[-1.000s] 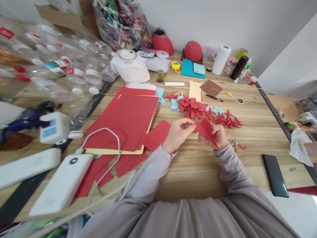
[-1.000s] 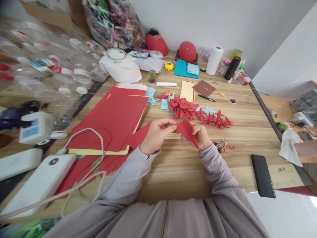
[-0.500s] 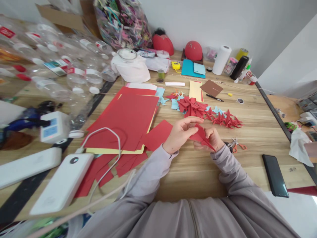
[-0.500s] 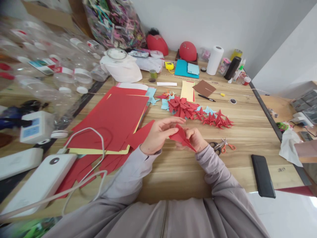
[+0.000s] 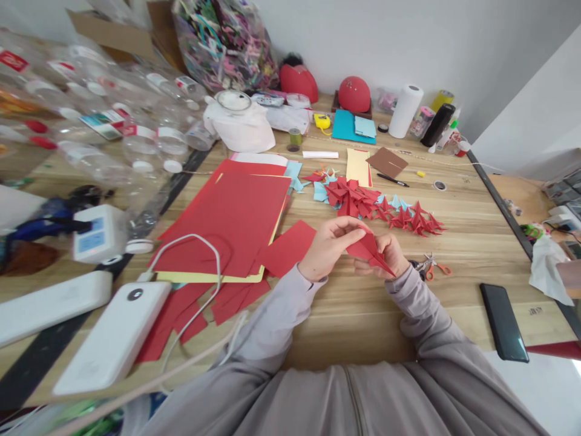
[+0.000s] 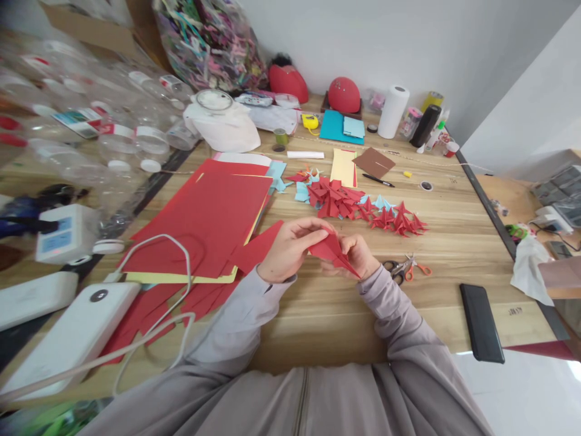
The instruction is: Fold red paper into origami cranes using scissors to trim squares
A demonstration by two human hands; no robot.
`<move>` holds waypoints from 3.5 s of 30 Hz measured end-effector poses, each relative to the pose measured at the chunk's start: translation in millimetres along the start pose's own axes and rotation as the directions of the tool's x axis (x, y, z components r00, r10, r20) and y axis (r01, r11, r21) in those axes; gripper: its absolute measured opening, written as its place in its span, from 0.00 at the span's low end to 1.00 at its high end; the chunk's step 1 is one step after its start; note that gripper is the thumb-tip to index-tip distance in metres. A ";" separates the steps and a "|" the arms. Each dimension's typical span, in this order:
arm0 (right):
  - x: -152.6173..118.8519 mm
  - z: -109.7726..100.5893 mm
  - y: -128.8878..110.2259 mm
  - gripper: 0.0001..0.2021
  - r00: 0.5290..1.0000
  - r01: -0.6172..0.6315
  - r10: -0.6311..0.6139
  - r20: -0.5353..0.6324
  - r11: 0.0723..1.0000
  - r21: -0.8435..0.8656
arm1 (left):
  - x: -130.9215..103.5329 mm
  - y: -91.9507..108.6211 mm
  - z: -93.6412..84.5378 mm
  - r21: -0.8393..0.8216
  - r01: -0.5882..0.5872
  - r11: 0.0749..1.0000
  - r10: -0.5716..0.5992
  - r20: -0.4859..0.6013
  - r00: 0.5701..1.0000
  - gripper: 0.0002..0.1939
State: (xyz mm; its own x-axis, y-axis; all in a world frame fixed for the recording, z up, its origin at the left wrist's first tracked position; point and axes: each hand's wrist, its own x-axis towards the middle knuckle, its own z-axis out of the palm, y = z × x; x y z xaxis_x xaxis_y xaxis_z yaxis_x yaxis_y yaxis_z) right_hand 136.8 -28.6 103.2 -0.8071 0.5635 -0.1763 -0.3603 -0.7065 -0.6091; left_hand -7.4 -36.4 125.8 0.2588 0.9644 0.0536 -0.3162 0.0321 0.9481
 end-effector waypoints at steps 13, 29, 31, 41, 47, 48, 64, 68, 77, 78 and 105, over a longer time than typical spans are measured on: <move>1.9 -1.1 1.9 0.09 1.000 -0.011 0.011 -0.011 1.000 0.010 | 1.0 1.0 -1.3 -0.008 0.026 1.000 -0.026 0.009 1.000 0.06; -0.5 0.2 1.8 0.09 0.999 0.036 -0.036 -0.036 0.999 -0.005 | 3.8 1.0 -0.2 -0.070 0.017 0.997 -0.024 -0.092 0.995 0.09; -2.0 0.9 0.1 0.08 0.995 0.090 -0.089 -0.034 0.996 0.025 | 5.4 0.6 -0.3 -0.111 -0.014 0.994 -0.004 -0.155 0.988 0.07; -6.5 3.3 -9.1 0.06 0.825 0.529 -0.532 -0.189 0.846 -0.073 | 2.1 -0.5 1.3 0.003 -0.007 1.000 0.007 -0.109 0.994 0.05; -5.5 6.6 -10.0 0.13 0.648 0.594 -0.706 -0.286 0.703 -0.391 | -1.9 4.5 7.0 0.061 -0.023 0.998 0.022 0.023 0.999 0.12; -5.0 6.3 -10.2 0.14 0.618 0.596 -0.736 -0.277 0.668 -0.445 | -1.7 4.6 7.0 0.059 -0.025 0.998 0.024 0.015 1.000 0.12; -49.1 4.3 0.2 0.08 0.529 0.397 -0.848 -0.030 0.278 -0.875 | 13.8 -8.1 -21.1 -0.228 0.321 0.919 -0.272 0.222 0.936 0.12; -55.1 -15.0 26.0 0.07 0.521 0.254 -0.845 -0.125 0.293 -0.922 | 24.3 -32.4 -27.8 -0.245 0.370 0.896 -0.320 0.221 0.921 0.13; -45.5 -31.6 43.0 0.08 0.203 0.013 -0.878 -0.433 0.445 -0.895 | 41.2 -96.8 -35.7 -0.399 0.319 0.860 -0.331 0.039 0.943 0.12; -43.5 -32.2 38.0 0.08 0.151 0.000 -0.879 -0.453 0.458 -0.889 | 42.8 -99.2 -38.0 -0.418 0.298 0.858 -0.317 0.024 0.948 0.12; 66.0 -78.4 -27.6 0.10 0.365 -0.422 -0.871 -0.330 0.160 -0.892 | 56.9 -95.3 -47.1 -0.410 -0.068 0.910 -0.090 -0.355 0.931 0.13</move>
State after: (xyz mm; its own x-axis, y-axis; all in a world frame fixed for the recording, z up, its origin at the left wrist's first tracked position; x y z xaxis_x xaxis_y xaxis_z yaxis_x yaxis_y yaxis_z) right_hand 130.2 61.6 47.8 0.1732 0.9620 0.2112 0.7004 0.0304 -0.7131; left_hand -5.5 27.8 23.7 -0.0546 0.9877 -0.1466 -0.6792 0.0708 0.7305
